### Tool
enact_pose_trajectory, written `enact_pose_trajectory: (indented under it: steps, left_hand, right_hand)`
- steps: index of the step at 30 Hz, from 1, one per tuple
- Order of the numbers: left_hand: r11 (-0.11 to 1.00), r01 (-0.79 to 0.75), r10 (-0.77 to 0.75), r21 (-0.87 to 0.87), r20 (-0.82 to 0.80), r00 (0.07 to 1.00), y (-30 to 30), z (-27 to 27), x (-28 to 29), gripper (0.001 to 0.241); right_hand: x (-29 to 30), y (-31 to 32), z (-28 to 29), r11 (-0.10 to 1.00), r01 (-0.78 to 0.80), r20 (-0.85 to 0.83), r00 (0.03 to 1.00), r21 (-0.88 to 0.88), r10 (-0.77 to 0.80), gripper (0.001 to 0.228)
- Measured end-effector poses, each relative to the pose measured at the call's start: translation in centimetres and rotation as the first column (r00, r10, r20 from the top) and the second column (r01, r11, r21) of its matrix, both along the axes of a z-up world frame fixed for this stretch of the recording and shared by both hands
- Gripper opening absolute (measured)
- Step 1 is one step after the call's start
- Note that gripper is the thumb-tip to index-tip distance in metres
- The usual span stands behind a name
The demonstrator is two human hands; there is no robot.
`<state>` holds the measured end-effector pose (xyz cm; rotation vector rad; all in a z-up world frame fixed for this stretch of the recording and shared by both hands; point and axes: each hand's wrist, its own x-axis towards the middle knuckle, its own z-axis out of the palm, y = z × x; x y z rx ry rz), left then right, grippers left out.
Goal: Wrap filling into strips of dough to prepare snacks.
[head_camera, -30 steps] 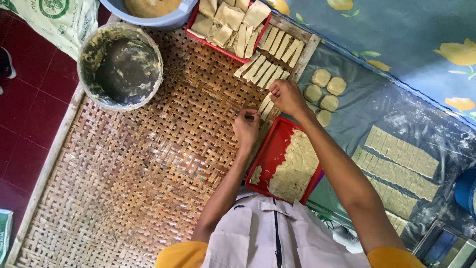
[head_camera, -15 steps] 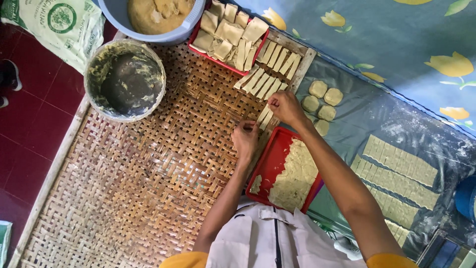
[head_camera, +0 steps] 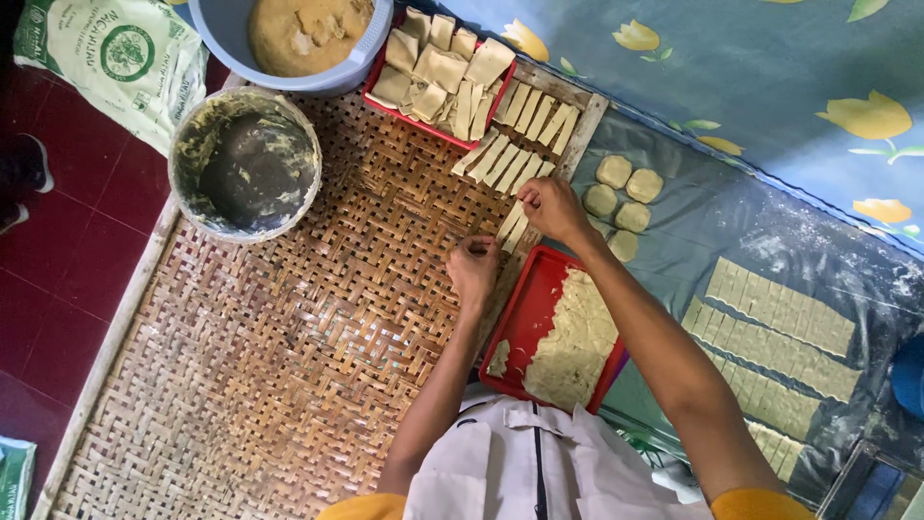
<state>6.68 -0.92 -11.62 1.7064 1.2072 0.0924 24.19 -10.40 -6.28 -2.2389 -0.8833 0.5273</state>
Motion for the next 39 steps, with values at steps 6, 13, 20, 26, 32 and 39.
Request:
enact_pose_trajectory:
  steps: [6, 13, 20, 26, 32, 39]
  left_hand:
    - [1.0, -0.01, 0.01, -0.027, 0.008, 1.0, -0.1, -0.4, -0.1, 0.016]
    - [1.0, -0.017, 0.018, -0.026, 0.012, 1.0, -0.2, 0.3, -0.1, 0.015]
    - [0.999, -0.022, 0.022, -0.024, 0.013, 1.0, -0.2, -0.4, -0.1, 0.015]
    - [0.998, -0.032, 0.034, -0.057, 0.041, 0.999, -0.1, 1.2, -0.2, 0.016]
    - [0.998, -0.031, 0.033, -0.06, 0.041, 0.999, -0.1, -0.2, -0.2, 0.017]
    - [0.997, -0.031, 0.035, -0.076, 0.046, 0.998, -0.1, 1.2, -0.3, 0.018]
  right_hand:
    - [0.0, 0.1, 0.0, 0.999, 0.007, -0.029, 1.0, 0.032, -0.007, 0.019]
    - [0.1, 0.0, 0.4, 0.998, -0.006, -0.008, 1.0, 0.062, 0.006, 0.017]
    - [-0.1, 0.2, -0.2, 0.992, 0.029, -0.056, 0.998, 0.122, -0.022, 0.018]
    - [-0.5, 0.5, -0.4, 0.985, 0.055, -0.108, 0.993, 0.163, -0.038, 0.018]
    - [0.0, 0.4, -1.7, 0.97, 0.106, -0.182, 0.981, 0.218, -0.066, 0.018]
    - [0.0, 0.3, -1.9, 0.978, 0.019, 0.037, 0.999, 0.208, -0.027, 0.018]
